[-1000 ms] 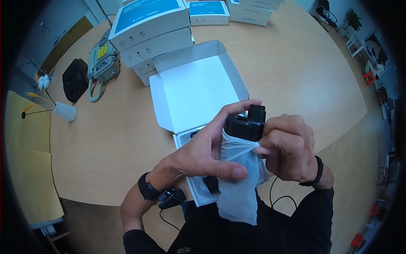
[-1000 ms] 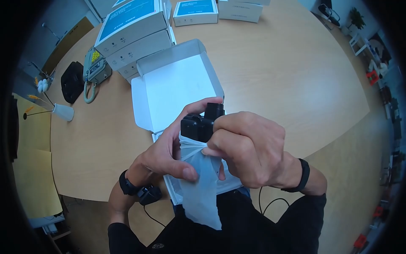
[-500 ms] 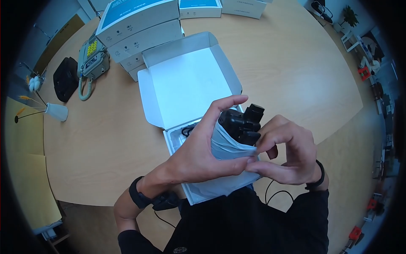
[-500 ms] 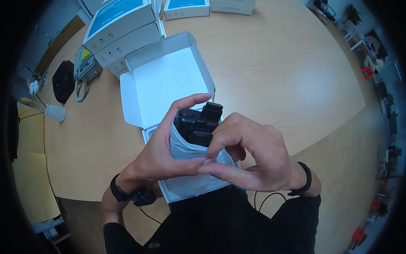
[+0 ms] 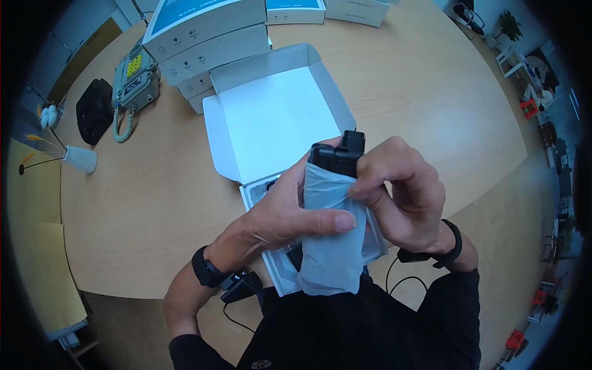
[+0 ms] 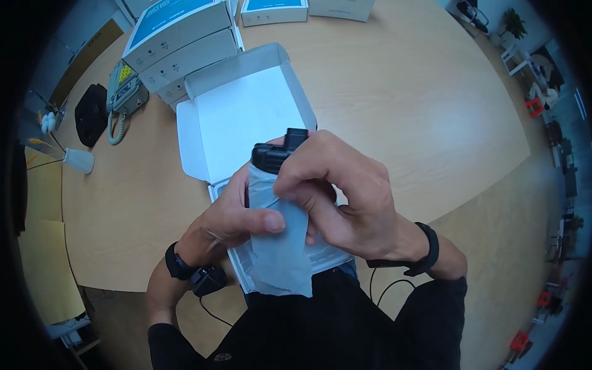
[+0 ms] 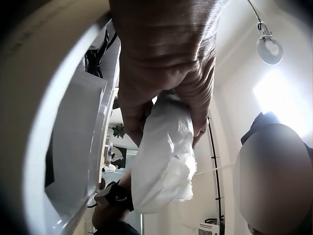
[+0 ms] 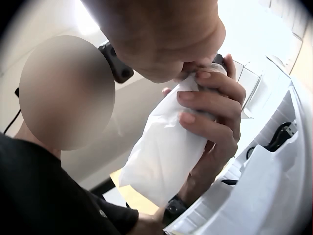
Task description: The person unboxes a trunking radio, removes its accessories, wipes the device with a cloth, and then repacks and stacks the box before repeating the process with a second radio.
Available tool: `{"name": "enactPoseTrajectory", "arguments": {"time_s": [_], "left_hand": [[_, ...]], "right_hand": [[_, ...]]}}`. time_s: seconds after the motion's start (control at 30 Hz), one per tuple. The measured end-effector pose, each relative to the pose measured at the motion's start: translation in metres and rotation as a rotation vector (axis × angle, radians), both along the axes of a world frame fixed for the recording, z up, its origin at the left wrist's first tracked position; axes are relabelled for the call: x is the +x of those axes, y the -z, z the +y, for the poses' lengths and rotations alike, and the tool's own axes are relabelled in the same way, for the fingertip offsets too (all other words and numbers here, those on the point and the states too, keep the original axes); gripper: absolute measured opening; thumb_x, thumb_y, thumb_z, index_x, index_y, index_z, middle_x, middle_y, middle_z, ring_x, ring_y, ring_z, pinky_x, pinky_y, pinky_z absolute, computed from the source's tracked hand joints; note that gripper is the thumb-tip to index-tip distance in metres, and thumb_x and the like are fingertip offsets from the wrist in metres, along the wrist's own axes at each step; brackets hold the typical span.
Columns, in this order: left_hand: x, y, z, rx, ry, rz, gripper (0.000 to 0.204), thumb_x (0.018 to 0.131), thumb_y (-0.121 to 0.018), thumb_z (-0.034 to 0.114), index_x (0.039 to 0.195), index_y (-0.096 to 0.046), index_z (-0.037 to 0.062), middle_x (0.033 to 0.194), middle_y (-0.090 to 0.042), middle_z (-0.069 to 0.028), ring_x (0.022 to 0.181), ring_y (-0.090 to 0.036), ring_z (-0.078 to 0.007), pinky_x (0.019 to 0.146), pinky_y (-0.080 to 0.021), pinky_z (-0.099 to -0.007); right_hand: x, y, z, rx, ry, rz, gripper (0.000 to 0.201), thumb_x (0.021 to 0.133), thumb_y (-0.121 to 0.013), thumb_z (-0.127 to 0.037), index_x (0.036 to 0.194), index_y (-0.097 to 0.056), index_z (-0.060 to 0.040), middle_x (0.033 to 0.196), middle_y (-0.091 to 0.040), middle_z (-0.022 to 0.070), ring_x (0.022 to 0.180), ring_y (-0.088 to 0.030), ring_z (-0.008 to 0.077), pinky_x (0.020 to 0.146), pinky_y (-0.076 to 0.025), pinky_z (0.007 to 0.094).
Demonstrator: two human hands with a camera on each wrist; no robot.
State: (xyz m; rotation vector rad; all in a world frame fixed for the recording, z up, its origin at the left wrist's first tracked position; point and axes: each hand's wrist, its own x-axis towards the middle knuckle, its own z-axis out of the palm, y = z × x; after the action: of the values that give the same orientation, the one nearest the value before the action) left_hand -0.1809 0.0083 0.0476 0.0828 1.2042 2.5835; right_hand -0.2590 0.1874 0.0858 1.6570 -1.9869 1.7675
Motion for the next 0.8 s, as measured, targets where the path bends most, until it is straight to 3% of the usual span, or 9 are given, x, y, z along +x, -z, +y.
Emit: {"name": "enactPoseTrajectory", "arguments": {"time_s": [0.03,0.23,0.37,0.43,0.47,0.5,0.6,0.7,0.8], "left_hand": [[0.0,0.001,0.0,0.089,0.016,0.0,0.111,0.072,-0.095,0.02,0.158,-0.027,0.0007,0.138,-0.052,-0.0095,0.129,-0.053,-0.0208,0.112,-0.042,-0.0384],[0.003,-0.01,-0.006,-0.065,0.057,0.011,0.113,0.071,-0.093,0.025,0.157,-0.024,-0.0004,0.138,-0.05,-0.0089,0.132,-0.049,-0.0202,0.114,-0.037,-0.0377],[0.004,-0.024,-0.001,-0.406,-0.188,0.097,0.096,0.077,-0.086,0.017,0.153,-0.03,0.0006,0.138,-0.051,-0.0122,0.13,-0.052,-0.0204,0.111,-0.041,-0.0371],[0.003,-0.024,-0.003,-0.55,-0.292,0.173,0.09,0.078,-0.083,0.014,0.151,-0.032,0.0009,0.135,-0.054,-0.0135,0.127,-0.054,-0.021,0.11,-0.042,-0.0366],[0.002,-0.016,-0.003,-0.715,-0.382,0.309,0.087,0.078,-0.081,0.012,0.15,-0.033,0.0009,0.131,-0.057,-0.0152,0.123,-0.058,-0.0228,0.107,-0.045,-0.0366],[0.001,-0.013,-0.003,-0.878,-0.469,0.445,0.084,0.079,-0.078,0.009,0.15,-0.033,0.001,0.127,-0.06,-0.0169,0.119,-0.062,-0.0247,0.105,-0.048,-0.0366],[0.005,-0.017,0.0,-0.964,-0.433,0.383,0.085,0.077,-0.077,0.008,0.15,-0.033,0.0003,0.121,-0.063,-0.0193,0.112,-0.066,-0.0295,0.099,-0.051,-0.0381],[0.005,-0.014,0.002,-0.953,-0.373,0.364,0.084,0.077,-0.077,0.008,0.149,-0.034,0.0,0.12,-0.063,-0.0214,0.111,-0.066,-0.0314,0.097,-0.052,-0.0397],[0.003,-0.014,0.004,-0.798,-0.317,0.326,0.081,0.079,-0.078,0.011,0.147,-0.037,-0.0003,0.118,-0.064,-0.0173,0.111,-0.065,-0.025,0.097,-0.051,-0.0372]], "right_hand": [[-0.002,-0.001,-0.001,0.004,-0.065,-0.045,0.027,0.081,-0.066,0.02,0.099,-0.067,-0.0001,0.089,-0.067,0.0099,0.074,-0.066,0.0204,0.066,-0.055,0.0339],[-0.007,0.004,-0.003,-0.106,-0.036,-0.089,0.023,0.083,-0.072,0.013,0.1,-0.065,-0.0002,0.092,-0.066,0.0098,0.077,-0.063,0.0179,0.07,-0.051,0.0293],[0.0,0.005,-0.003,-0.162,0.094,-0.284,0.025,0.084,-0.078,0.005,0.104,-0.065,-0.0015,0.097,-0.065,0.0109,0.078,-0.062,0.0176,0.067,-0.051,0.0287],[-0.004,-0.008,0.001,0.089,0.238,0.28,0.034,0.081,-0.085,-0.01,0.109,-0.066,-0.0022,0.1,-0.062,0.0104,0.08,-0.062,0.0178,0.066,-0.052,0.029],[-0.005,-0.006,-0.005,-0.005,0.315,0.43,0.043,0.074,-0.089,-0.018,0.109,-0.069,-0.0035,0.097,-0.06,0.0094,0.082,-0.062,0.0197,0.064,-0.052,0.0297],[-0.005,-0.007,-0.006,-0.006,0.316,0.427,0.043,0.074,-0.089,-0.018,0.109,-0.069,-0.0035,0.097,-0.06,0.0094,0.082,-0.062,0.0197,0.064,-0.052,0.0297],[-0.001,-0.013,-0.007,0.188,0.362,0.471,0.03,0.071,-0.087,-0.015,0.094,-0.07,-0.0054,0.095,-0.058,0.0103,0.084,-0.06,0.0254,0.066,-0.05,0.0333],[-0.003,-0.02,-0.003,0.344,0.188,0.446,0.032,0.071,-0.089,-0.008,0.095,-0.068,-0.004,0.099,-0.057,0.0106,0.088,-0.06,0.0235,0.072,-0.051,0.0355],[-0.005,-0.029,-0.003,0.271,0.184,0.336,0.026,0.079,-0.084,-0.011,0.091,-0.062,-0.0017,0.098,-0.057,0.0115,0.091,-0.06,0.022,0.074,-0.051,0.0346]]}}
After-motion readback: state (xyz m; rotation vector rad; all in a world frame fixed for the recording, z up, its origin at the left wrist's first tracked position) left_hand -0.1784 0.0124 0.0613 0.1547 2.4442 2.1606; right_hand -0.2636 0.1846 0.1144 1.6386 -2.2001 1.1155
